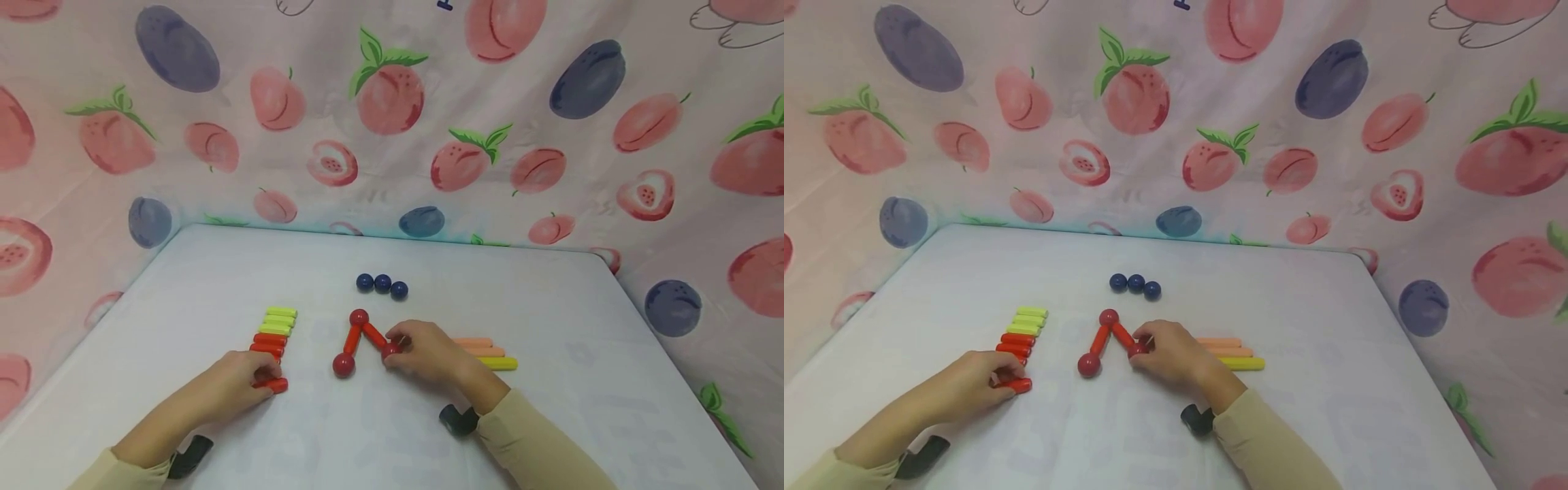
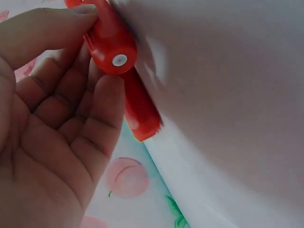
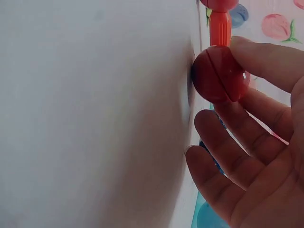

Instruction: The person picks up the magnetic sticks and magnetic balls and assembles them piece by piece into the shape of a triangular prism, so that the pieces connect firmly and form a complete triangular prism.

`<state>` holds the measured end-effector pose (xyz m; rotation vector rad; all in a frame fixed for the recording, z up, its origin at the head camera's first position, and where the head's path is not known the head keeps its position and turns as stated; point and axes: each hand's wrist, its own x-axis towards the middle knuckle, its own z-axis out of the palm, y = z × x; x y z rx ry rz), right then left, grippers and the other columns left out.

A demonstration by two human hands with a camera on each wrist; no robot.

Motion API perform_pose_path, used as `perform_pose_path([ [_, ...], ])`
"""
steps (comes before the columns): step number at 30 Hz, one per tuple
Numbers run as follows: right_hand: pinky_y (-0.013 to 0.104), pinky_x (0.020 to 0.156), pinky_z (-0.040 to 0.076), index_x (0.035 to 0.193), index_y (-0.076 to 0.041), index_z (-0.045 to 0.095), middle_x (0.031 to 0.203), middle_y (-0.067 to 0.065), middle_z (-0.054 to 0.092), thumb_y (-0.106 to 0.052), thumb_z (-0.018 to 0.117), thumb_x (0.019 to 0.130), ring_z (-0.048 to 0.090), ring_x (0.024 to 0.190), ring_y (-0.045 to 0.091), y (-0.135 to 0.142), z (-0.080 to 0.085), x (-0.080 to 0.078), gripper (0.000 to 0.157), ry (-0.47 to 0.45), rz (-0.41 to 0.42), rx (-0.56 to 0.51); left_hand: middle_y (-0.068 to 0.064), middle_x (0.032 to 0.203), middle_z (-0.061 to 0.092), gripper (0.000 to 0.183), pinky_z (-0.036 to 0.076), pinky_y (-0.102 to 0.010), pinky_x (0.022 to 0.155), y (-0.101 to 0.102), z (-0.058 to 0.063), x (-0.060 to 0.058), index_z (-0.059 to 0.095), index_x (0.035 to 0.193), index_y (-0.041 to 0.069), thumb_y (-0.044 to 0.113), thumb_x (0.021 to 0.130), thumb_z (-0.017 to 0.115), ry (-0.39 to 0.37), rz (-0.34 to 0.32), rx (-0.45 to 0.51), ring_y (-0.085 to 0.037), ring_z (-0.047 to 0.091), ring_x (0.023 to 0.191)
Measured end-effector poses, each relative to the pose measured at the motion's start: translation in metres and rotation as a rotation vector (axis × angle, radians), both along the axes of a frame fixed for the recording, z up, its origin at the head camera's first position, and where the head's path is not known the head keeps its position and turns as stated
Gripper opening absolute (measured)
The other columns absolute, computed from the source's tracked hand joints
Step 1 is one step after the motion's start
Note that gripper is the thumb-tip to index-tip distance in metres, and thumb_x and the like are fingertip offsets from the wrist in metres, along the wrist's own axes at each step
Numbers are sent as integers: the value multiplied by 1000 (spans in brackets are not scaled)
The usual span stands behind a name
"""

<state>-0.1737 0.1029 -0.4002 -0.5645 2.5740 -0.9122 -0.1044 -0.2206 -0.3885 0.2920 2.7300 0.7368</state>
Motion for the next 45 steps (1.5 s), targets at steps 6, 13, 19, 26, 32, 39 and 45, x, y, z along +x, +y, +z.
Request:
perform_pose_path([
  [6,28,76,56,129,-16,66,107,-5,65,-23,77,89,60,100,17,2,0,0,42,-30,2,-10,10,84,64,18,54,-32,75,11,9,-4,70,94,18,10,83,82,61,-48,37,-12,57,79],
  [13,30,78,56,128,-16,66,110,-3,66,-18,75,89,60,100,17,5,0,1,40,-48,20,-30,9,88,66,19,55,-32,76,39,23,-14,73,98,15,5,83,80,98,-79,85,-12,59,83],
  [19,33,83,56,128,-17,66,111,-4,67,-17,73,91,61,101,18,7,0,1,38,-54,27,-42,10,87,65,18,55,-27,74,64,23,-25,74,99,14,5,84,79,111,-126,143,-11,59,83],
  [26,39,89,54,126,-16,66,111,-3,68,-15,72,92,62,102,19,9,0,3,34,-38,31,-52,10,85,65,16,53,-25,69,92,17,-32,73,99,13,8,86,79,135,-198,199,-13,58,79],
  [32,40,89,55,125,-15,67,113,-2,69,-13,71,92,63,103,19,11,0,2,33,-14,46,-57,7,83,65,17,55,-28,73,111,12,-37,73,101,10,7,85,79,119,-171,207,-15,59,79],
  [39,39,90,55,126,-14,66,115,-1,68,-12,70,93,63,104,19,12,-1,2,34,-6,57,-60,5,80,63,15,54,-28,70,120,5,-40,73,98,8,5,84,78,127,-165,209,-17,57,78],
  [45,39,90,55,126,-14,66,116,-1,68,-12,70,93,64,105,19,13,-2,2,34,-5,64,-64,3,80,63,15,54,-29,70,123,1,-41,74,98,7,4,84,78,126,-166,200,-17,57,77],
])
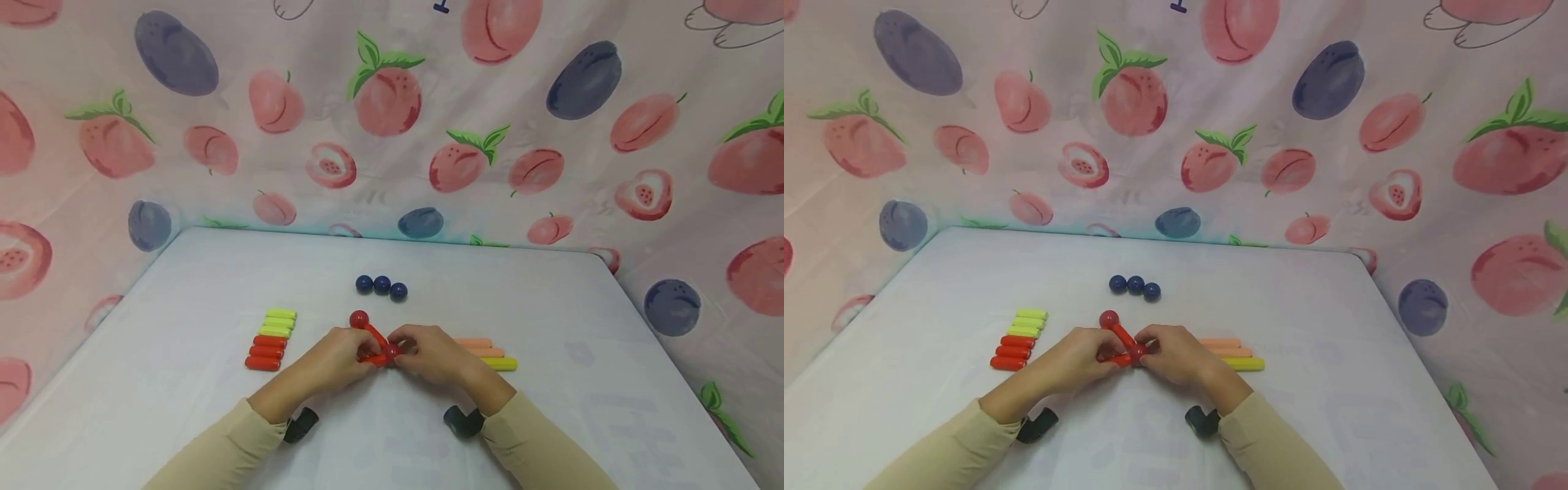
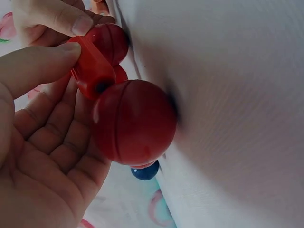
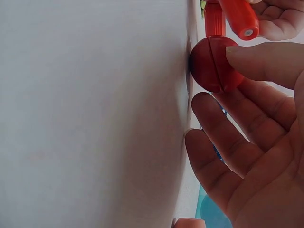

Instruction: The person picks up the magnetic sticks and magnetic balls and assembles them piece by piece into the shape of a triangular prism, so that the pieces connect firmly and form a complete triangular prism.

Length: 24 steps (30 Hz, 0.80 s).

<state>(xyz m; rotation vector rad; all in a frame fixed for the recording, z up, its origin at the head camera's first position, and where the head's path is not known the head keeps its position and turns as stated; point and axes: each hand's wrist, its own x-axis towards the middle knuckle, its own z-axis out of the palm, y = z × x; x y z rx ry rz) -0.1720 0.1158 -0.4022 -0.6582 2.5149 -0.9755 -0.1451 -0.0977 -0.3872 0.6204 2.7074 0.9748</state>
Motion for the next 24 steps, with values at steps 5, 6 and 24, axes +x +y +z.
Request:
perform_pose_path([
  [5,39,91,55,126,-14,66,117,-1,68,-12,70,93,64,106,19,0,-1,-1,34,0,0,1,2,81,64,14,55,-30,74,2,-2,-1,74,97,6,3,84,78,13,0,-14,-17,58,78],
  [6,39,91,54,126,-14,66,117,-1,68,-12,70,93,64,106,19,0,-1,-1,34,0,-1,1,2,81,65,14,55,-30,75,2,-2,-1,74,96,6,3,84,79,15,-1,-15,-17,58,78],
  [24,39,92,54,126,-15,66,115,-2,68,-16,71,93,63,106,19,0,0,0,34,-6,-6,24,4,77,64,11,54,-29,73,2,-8,-3,71,93,8,8,85,80,55,32,-69,-15,56,74],
])
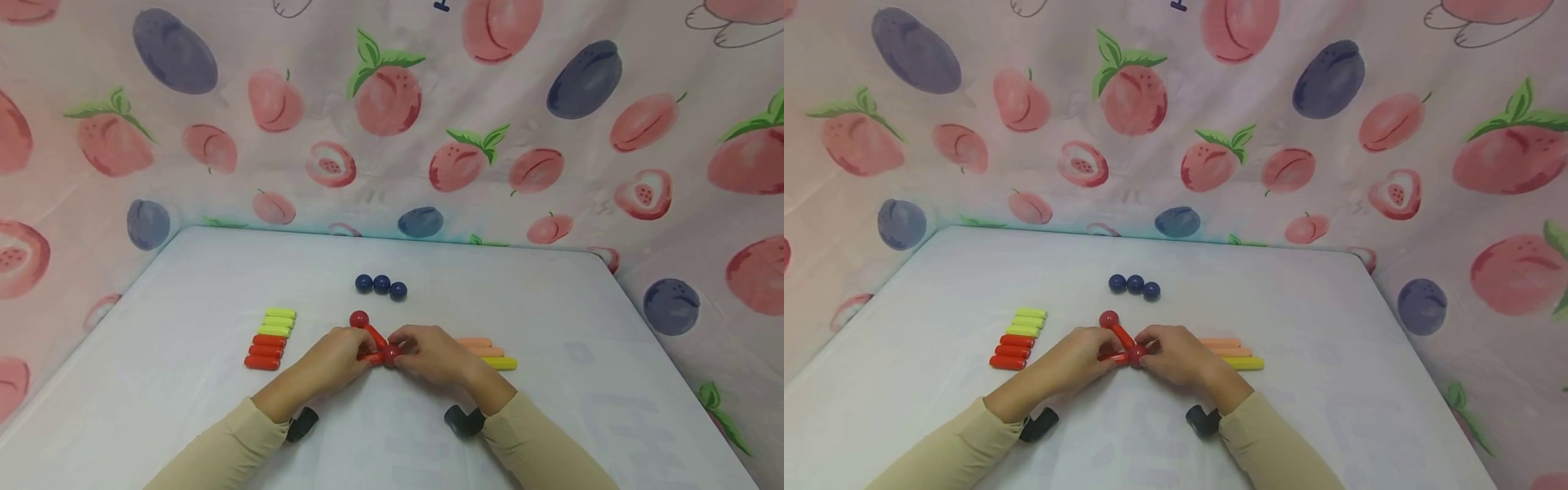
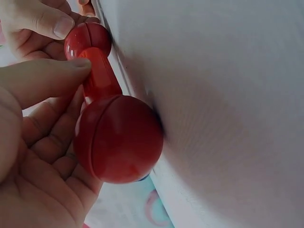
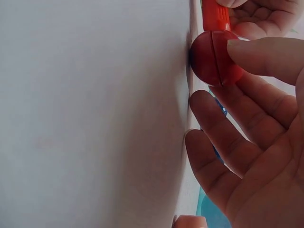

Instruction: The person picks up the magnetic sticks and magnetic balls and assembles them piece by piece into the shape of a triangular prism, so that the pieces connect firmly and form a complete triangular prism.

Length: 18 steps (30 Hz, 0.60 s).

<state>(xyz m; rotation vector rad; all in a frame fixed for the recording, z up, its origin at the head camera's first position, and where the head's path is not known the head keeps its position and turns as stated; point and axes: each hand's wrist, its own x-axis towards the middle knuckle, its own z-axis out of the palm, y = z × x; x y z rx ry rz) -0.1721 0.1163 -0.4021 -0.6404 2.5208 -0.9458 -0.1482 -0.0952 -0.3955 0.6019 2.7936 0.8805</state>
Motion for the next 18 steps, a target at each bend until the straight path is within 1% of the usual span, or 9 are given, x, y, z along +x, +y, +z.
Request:
perform_pose_path([
  [4,39,92,54,126,-14,66,114,-1,68,-15,71,93,63,105,19,0,-1,0,33,3,1,-2,4,79,64,14,54,-29,72,-2,2,0,72,96,7,10,85,80,-14,11,12,-16,57,75],
  [8,38,90,54,126,-15,66,113,-1,69,-16,70,94,63,104,18,-1,0,0,33,-6,-4,-3,3,86,64,24,55,-31,75,-11,4,1,71,107,7,10,85,81,-44,60,21,-17,57,81],
  [11,39,90,54,127,-16,66,113,-3,68,-18,71,93,62,103,18,-1,2,1,34,-23,-13,8,2,94,63,32,56,-34,80,-21,5,3,70,114,8,11,84,81,-56,102,14,-18,58,89],
  [15,39,90,54,128,-17,65,114,-3,68,-18,71,93,61,104,19,-1,3,3,36,-33,-23,21,1,102,64,37,57,-38,85,-32,5,6,69,115,10,14,81,84,-70,146,10,-19,60,98],
  [18,39,89,55,128,-16,65,114,-2,68,-18,71,93,62,104,19,-1,2,3,36,-32,-24,18,2,100,64,38,56,-36,83,-38,2,8,70,114,10,14,79,86,-90,166,16,-18,60,97],
])
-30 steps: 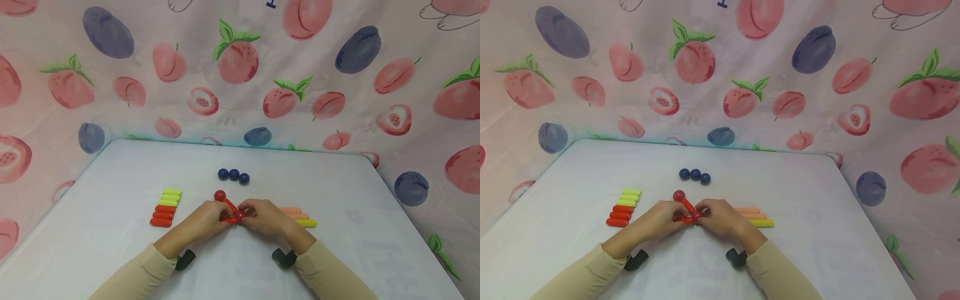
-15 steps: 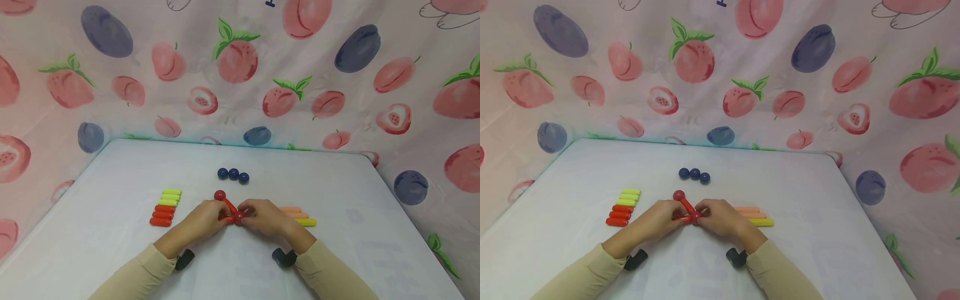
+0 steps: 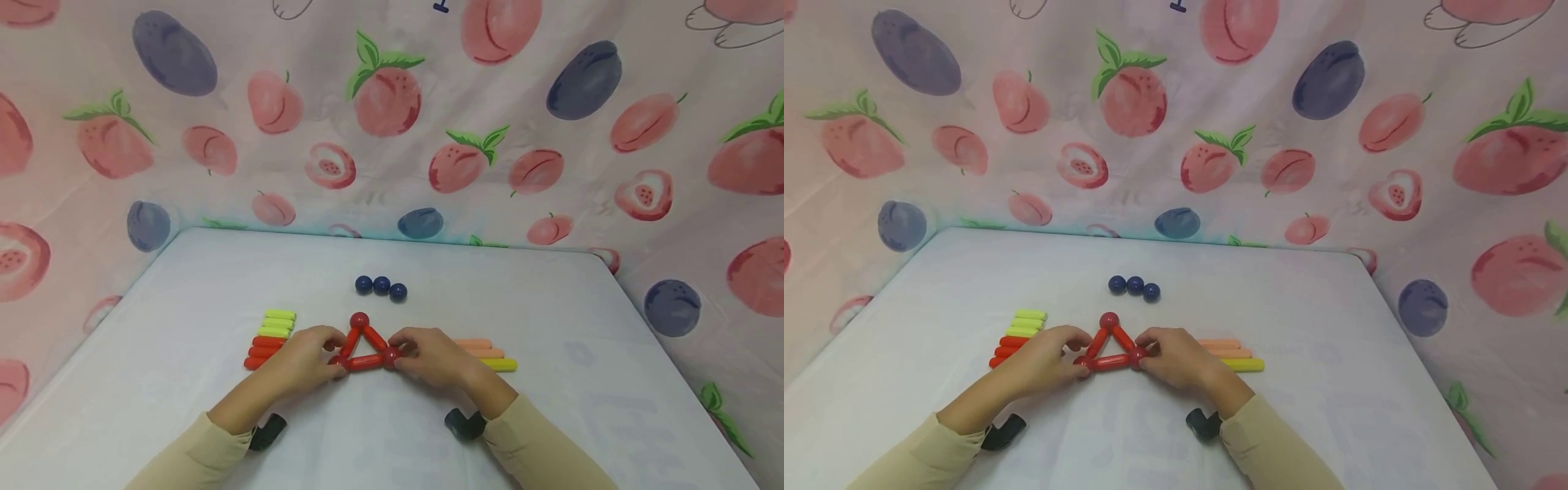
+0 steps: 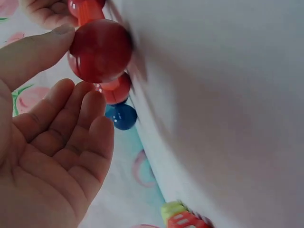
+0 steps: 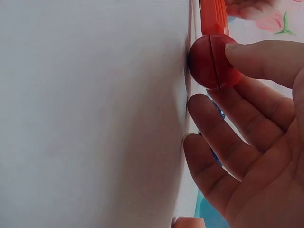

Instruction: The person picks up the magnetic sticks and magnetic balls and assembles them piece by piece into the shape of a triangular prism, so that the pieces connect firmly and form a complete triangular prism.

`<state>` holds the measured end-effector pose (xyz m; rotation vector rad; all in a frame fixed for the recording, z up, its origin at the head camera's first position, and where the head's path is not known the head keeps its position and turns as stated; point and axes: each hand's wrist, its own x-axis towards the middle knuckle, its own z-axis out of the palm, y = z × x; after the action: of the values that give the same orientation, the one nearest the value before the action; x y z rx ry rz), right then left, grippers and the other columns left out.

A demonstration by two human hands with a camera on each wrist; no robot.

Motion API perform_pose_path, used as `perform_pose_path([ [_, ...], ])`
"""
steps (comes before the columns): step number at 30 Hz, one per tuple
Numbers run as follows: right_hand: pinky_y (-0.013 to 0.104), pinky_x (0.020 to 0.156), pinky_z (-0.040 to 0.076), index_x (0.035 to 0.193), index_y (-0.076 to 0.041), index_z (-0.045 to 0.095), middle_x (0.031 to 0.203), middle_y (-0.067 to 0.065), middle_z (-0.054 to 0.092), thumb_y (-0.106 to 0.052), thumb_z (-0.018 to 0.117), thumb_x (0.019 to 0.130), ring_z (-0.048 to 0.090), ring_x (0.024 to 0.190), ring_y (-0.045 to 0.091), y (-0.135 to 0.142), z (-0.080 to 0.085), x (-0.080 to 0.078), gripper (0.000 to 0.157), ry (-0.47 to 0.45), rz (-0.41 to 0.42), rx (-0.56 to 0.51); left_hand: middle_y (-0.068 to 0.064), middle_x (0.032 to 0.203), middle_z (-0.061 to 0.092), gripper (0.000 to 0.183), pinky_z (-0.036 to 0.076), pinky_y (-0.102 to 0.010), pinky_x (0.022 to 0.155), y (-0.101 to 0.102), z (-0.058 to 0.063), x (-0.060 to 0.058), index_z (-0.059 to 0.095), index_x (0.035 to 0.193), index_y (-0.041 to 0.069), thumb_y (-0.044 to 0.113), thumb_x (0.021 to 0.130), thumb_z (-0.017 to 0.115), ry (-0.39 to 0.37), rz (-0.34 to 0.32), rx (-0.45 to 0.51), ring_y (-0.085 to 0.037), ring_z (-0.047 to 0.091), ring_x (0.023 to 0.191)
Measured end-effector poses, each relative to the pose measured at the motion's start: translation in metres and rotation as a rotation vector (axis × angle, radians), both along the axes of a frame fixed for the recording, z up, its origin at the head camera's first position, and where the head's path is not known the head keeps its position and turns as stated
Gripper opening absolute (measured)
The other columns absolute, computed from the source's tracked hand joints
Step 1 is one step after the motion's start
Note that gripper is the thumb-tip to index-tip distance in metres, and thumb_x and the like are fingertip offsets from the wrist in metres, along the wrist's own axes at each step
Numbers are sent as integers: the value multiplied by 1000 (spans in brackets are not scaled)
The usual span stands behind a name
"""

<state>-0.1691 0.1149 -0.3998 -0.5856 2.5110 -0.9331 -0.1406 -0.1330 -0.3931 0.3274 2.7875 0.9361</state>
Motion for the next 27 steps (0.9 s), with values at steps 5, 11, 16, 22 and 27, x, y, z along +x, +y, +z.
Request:
perform_pose_path([
  [5,38,88,55,126,-17,66,112,-3,68,-18,72,92,62,102,18,0,0,2,34,5,-3,-6,5,93,63,33,56,-31,78,-4,-2,3,70,109,10,10,79,85,-20,14,26,-15,59,89],
  [11,36,85,55,124,-18,67,110,-5,67,-19,73,92,61,100,16,1,-1,6,33,15,-5,-9,6,91,63,30,56,-34,82,-5,-1,2,70,107,11,7,80,84,-11,5,28,-14,59,87],
  [16,35,84,55,124,-16,67,108,-6,66,-19,75,90,60,101,17,2,0,10,34,17,-4,-7,5,90,64,29,56,-34,82,-3,-1,1,70,107,10,5,81,82,-2,-15,32,-14,59,86],
  [22,32,81,56,124,-15,67,106,-8,65,-23,78,88,61,102,17,1,1,13,39,25,6,-5,4,91,65,29,56,-34,81,-1,-1,0,70,108,8,4,82,81,1,-21,38,-15,60,86],
  [27,33,83,55,122,-14,67,106,-8,65,-21,77,89,61,101,16,2,1,13,36,40,8,-8,4,93,65,30,56,-34,81,0,0,1,70,109,9,5,82,81,-2,-25,30,-15,59,87],
])
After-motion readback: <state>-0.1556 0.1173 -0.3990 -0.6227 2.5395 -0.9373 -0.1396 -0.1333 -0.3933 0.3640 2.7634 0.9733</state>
